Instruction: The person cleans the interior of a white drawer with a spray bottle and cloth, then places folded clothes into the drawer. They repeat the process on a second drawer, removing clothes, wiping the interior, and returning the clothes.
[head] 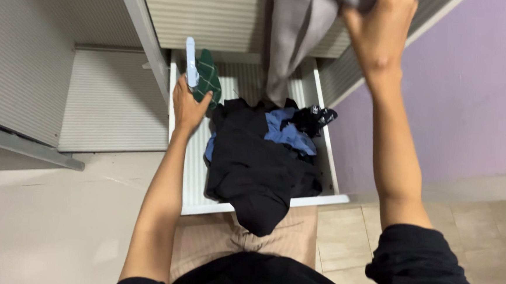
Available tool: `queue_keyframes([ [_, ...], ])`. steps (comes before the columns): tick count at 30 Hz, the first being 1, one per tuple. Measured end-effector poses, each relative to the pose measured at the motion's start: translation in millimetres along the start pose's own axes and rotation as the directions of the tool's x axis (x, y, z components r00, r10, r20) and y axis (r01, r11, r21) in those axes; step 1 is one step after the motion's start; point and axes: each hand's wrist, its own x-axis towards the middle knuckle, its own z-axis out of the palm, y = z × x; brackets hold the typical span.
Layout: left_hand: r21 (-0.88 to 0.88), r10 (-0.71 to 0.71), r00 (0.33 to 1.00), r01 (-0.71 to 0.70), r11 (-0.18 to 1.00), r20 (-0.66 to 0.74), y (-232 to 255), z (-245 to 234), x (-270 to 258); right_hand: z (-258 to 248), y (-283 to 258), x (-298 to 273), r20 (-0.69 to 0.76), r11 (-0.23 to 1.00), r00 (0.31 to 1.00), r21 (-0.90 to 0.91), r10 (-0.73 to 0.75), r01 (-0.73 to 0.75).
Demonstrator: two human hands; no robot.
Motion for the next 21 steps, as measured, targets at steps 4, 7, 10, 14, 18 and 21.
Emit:
queue_keyframes([
  [4,-0.005,0.026,0.999,-0.026,1.0,-0.026,-5.2,4.3,-1.9,-21.7,-39.6,-81.0,0.07,0.995,0.993,0.014,0.098,-0.1],
  [7,-0.002,0.02,0.999,-0.02,1.0,-0.028,-9.3,5.5,0.4,-14.9,-67.4,-144.6,0.393,0.986,0.912,0.061,0.122,-0.158],
  [10,-0.006,0.043,0.999,-0.043,0.999,-0.033,-14.1,6.5,-3.8,4.7,-84.7,-190.1,0.713,0.959,0.701,0.212,-0.022,-0.186],
  [14,0.026,0.11,0.993,-0.109,0.994,-0.052,-14.7,6.4,-3.4,-7.8,-75.4,-194.1,0.752,0.903,0.643,0.165,0.146,-0.397],
  [18,0.018,0.075,0.997,-0.074,0.997,-0.02,-16.2,5.5,-7.2,-26.6,-99.1,-203.7,0.821,0.927,0.518,0.353,-0.242,-0.127],
  [21,0.013,0.058,0.997,-0.057,0.998,-0.042,-14.1,8.3,-4.1,8.5,-121.5,-216.6,0.837,0.962,0.482,0.27,-0.26,0.05],
])
